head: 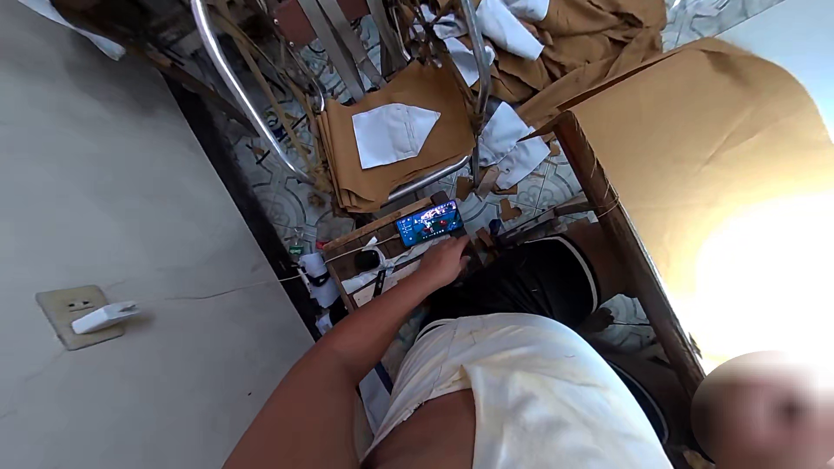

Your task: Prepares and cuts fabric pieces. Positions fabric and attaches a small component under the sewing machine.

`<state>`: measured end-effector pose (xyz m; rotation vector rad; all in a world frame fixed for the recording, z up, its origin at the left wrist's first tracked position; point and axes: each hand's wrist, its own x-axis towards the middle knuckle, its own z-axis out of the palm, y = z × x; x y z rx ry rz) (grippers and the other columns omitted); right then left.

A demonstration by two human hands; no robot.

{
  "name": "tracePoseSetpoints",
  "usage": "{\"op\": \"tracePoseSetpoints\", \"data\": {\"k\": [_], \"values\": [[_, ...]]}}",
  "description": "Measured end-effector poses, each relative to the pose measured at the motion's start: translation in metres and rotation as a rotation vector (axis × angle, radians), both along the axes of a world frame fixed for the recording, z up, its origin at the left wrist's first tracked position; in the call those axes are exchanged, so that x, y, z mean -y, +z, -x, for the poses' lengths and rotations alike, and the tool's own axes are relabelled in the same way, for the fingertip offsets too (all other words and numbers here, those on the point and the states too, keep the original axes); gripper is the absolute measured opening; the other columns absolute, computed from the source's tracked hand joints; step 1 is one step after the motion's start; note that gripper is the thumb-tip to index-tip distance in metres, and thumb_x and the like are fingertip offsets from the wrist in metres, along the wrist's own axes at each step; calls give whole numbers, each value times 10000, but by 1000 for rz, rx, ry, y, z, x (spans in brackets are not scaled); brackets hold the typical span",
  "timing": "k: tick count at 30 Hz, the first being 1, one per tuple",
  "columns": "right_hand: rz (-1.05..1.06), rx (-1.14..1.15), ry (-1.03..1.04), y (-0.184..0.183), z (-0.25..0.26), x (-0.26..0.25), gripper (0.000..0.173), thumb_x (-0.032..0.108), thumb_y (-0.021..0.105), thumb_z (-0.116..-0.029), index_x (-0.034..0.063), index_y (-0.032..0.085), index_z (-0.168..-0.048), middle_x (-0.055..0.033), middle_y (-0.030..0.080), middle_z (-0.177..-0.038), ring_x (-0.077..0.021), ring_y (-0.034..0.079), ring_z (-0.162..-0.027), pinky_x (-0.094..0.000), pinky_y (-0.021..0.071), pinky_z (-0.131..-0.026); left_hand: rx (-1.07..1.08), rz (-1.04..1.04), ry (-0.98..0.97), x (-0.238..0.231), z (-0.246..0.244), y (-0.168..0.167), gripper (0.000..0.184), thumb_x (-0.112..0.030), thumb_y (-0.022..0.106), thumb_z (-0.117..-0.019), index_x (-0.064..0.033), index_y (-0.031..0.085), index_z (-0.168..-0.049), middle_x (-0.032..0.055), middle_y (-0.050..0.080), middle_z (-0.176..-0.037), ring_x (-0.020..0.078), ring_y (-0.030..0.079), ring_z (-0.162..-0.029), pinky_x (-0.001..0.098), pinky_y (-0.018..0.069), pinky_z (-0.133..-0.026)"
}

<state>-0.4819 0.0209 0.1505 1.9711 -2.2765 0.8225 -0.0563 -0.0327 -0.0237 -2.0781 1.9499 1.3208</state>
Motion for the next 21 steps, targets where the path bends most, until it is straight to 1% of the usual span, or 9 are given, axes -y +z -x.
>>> {"op": "tracePoseSetpoints", "data": {"k": [2, 4, 6, 7, 10, 14, 16, 18, 21], "values": [[12, 0, 12, -1, 1, 1, 270, 130, 610, -1007, -133, 664, -1040, -222, 694, -910, -90, 662, -835, -208, 529, -780, 48, -15, 61, -10, -11, -1, 566, -354, 535, -1068, -178, 395, -1587, 179, 620, -1373, 361, 611, -1264, 565, 504, -1035], [22, -2, 18, -2, 1, 1, 269, 125, 613, -1004, -137, 664, -1034, -222, 697, -904, -100, 666, -834, -212, 529, -777, 98, -25, 109, -16, -22, -1, 581, -369, 521, -1070, -179, 371, -1598, 181, 606, -1401, 359, 607, -1277, 559, 500, -1043], [19, -3, 15, -1, 1, 1, 267, 123, 611, -1002, -138, 660, -1031, -208, 692, -895, -76, 655, -827, -194, 521, -766, 140, -37, 135, -19, -30, -4, 604, -383, 509, -1072, -168, 342, -1612, 197, 614, -1379, 372, 626, -1240, 563, 512, -1017], [20, -3, 20, -1, 1, 1, 262, 119, 611, -1001, -137, 659, -1031, -208, 691, -895, -73, 655, -829, -190, 521, -765, 162, -50, 147, -20, -32, -4, 617, -395, 503, -1074, -169, 323, -1619, 203, 622, -1353, 380, 641, -1205, 567, 526, -987], [25, 3, 31, -3, 5, 2, 254, 114, 616, -1000, -133, 664, -1037, -209, 693, -896, -95, 661, -827, -211, 531, -770, 202, -75, 185, -18, -35, -6, 654, -428, 493, -1074, -188, 265, -1638, 203, 646, -1303, 389, 671, -1137, 576, 551, -924], [37, -2, 38, -4, 4, 2, 257, 103, 610, -1001, -148, 657, -1030, -225, 689, -890, -97, 659, -814, -212, 530, -767, 220, -83, 218, -17, -36, -7, 656, -449, 481, -1074, -201, 261, -1641, 190, 666, -1285, 391, 685, -1109, 591, 556, -901], [45, 1, 48, -4, 4, 2, 253, 94, 611, -999, -154, 652, -1021, -227, 691, -896, -96, 666, -831, -212, 534, -782, 237, -90, 223, -20, -39, -7, 653, -463, 469, -1074, -230, 255, -1645, 194, 679, -1238, 393, 694, -1069, 590, 560, -876], [46, 15, 47, -3, 3, 2, 248, 90, 615, -997, -154, 652, -1020, -216, 691, -893, -76, 662, -829, -197, 533, -777, 241, -99, 236, -26, -43, -6, 641, -466, 472, -1074, -240, 274, -1640, 205, 683, -1206, 403, 697, -1042, 597, 560, -868], [47, 12, 36, -2, 2, 3, 239, 81, 616, -991, -154, 654, -1019, -216, 691, -886, -77, 660, -824, -191, 528, -770, 246, -123, 256, -33, -50, -6, 647, -464, 470, -1074, -266, 249, -1648, 192, 685, -1228, 394, 695, -1069, 592, 557, -888]]}}
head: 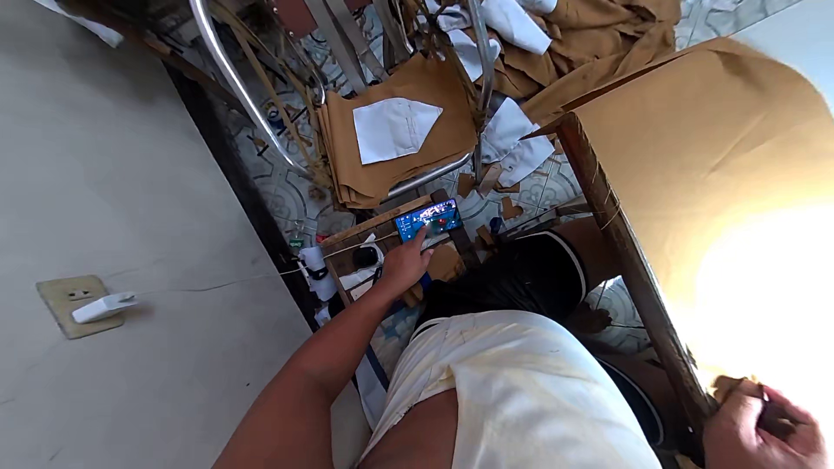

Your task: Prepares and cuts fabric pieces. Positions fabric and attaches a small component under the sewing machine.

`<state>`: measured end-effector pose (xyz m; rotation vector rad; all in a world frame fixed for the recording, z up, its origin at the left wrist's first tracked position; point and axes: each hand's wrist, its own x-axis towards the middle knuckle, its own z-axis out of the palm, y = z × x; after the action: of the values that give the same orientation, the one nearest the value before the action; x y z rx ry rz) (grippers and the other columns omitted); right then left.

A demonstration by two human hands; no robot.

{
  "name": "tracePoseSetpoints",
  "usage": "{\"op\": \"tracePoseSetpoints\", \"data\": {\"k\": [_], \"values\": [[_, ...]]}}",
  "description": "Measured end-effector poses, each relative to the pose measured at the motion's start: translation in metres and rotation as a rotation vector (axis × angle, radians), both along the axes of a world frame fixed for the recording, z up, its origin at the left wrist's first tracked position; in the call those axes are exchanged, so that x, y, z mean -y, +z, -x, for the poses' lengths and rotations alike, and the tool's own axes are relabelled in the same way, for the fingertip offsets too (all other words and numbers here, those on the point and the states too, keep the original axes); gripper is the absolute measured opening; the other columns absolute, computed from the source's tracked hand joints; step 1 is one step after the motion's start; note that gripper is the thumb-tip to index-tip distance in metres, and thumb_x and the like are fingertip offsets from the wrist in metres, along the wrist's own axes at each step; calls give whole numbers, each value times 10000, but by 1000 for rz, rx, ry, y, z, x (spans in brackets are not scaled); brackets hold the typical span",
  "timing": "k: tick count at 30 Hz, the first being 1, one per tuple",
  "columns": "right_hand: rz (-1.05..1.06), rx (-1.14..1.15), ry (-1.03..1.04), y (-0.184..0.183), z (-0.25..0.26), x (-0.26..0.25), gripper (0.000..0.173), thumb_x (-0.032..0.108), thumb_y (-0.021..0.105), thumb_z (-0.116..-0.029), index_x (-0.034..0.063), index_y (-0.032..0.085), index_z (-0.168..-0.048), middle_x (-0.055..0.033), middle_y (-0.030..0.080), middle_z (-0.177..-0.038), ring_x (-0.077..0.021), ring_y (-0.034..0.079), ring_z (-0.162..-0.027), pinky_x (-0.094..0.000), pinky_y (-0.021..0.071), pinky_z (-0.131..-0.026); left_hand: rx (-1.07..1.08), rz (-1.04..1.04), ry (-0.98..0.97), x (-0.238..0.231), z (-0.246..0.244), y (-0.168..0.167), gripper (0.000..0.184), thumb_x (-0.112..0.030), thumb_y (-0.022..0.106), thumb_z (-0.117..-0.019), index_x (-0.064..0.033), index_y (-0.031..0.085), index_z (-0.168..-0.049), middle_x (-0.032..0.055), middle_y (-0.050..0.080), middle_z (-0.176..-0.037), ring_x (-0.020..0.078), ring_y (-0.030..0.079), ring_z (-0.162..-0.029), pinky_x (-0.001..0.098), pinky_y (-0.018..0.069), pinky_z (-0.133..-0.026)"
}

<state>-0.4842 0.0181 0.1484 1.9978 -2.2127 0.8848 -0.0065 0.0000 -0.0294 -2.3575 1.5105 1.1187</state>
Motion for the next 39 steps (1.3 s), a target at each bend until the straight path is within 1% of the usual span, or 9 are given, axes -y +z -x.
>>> {"op": "tracePoseSetpoints", "data": {"k": [6, 11, 14, 22, 24, 27, 31, 35, 39], "values": [[0, 21, -6, 0, -1, 0, 236, 79, 613, -989, -154, 652, -1006, -197, 685, -861, -48, 650, -793, -175, 525, -753, 10, -16, 30, 0, -1, 4, 655, -476, 458, -1074, -212, 269, -1643, 175, 678, -1294, 377, 688, -1121, 583, 542, -937], [-7, 18, 6, -2, 3, -1, 247, 90, 611, -992, -153, 648, -1012, -204, 683, -864, -67, 653, -798, -189, 527, -760, -6, -8, 9, 12, 9, 6, 644, -437, 476, -1074, -227, 264, -1644, 183, 685, -1257, 381, 689, -1108, 586, 545, -922], [-16, 30, 4, -2, 3, -1, 231, 83, 610, -992, -143, 651, -1018, -193, 684, -865, -62, 657, -798, -191, 534, -760, 1, -29, -16, 17, 14, 4, 641, -444, 462, -1078, -254, 244, -1650, 179, 676, -1277, 382, 684, -1122, 592, 547, -918], [-12, 25, 3, -3, 4, -1, 230, 86, 607, -996, -139, 653, -1005, -202, 687, -867, -88, 667, -807, -209, 538, -773, 22, -73, -36, 8, 3, 3, 638, -447, 454, -1079, -285, 227, -1653, 175, 691, -1251, 381, 692, -1102, 590, 542, -920], [-14, 30, 4, -3, 5, -2, 232, 85, 604, -994, -141, 653, -1008, -204, 688, -870, -86, 668, -804, -210, 542, -770, 25, -77, -40, 7, 2, 4, 645, -452, 450, -1080, -280, 218, -1657, 176, 689, -1250, 382, 690, -1104, 595, 539, -925], [-26, 39, 5, -3, 5, -2, 234, 82, 603, -998, -147, 644, -1020, -199, 689, -881, -79, 672, -813, -210, 547, -776, 18, -61, -26, 7, 2, 4, 634, -444, 460, -1078, -266, 251, -1649, 191, 690, -1250, 398, 692, -1092, 607, 539, -916], [-11, 23, 10, -2, 3, -1, 233, 81, 610, -991, -149, 648, -1003, -215, 689, -879, -97, 675, -822, -208, 543, -778, 31, -69, -29, 7, 3, 6, 637, -445, 458, -1079, -258, 248, -1651, 175, 681, -1285, 380, 688, -1118, 592, 537, -935], [-10, 12, -2, -2, 3, -1, 236, 92, 614, -992, -140, 654, -1006, -212, 689, -879, -100, 673, -820, -214, 543, -776, 30, -48, -24, 6, 2, 5, 635, -450, 464, -1079, -253, 260, -1647, 176, 697, -1249, 379, 697, -1094, 584, 543, -926], [-2, -5, -15, -2, 2, -1, 232, 96, 617, -989, -131, 664, -1007, -218, 694, -891, -114, 678, -831, -222, 543, -788, 39, -51, -27, 4, 1, 4, 638, -455, 457, -1080, -255, 251, -1650, 176, 690, -1259, 374, 695, -1098, 578, 544, -927]]}}
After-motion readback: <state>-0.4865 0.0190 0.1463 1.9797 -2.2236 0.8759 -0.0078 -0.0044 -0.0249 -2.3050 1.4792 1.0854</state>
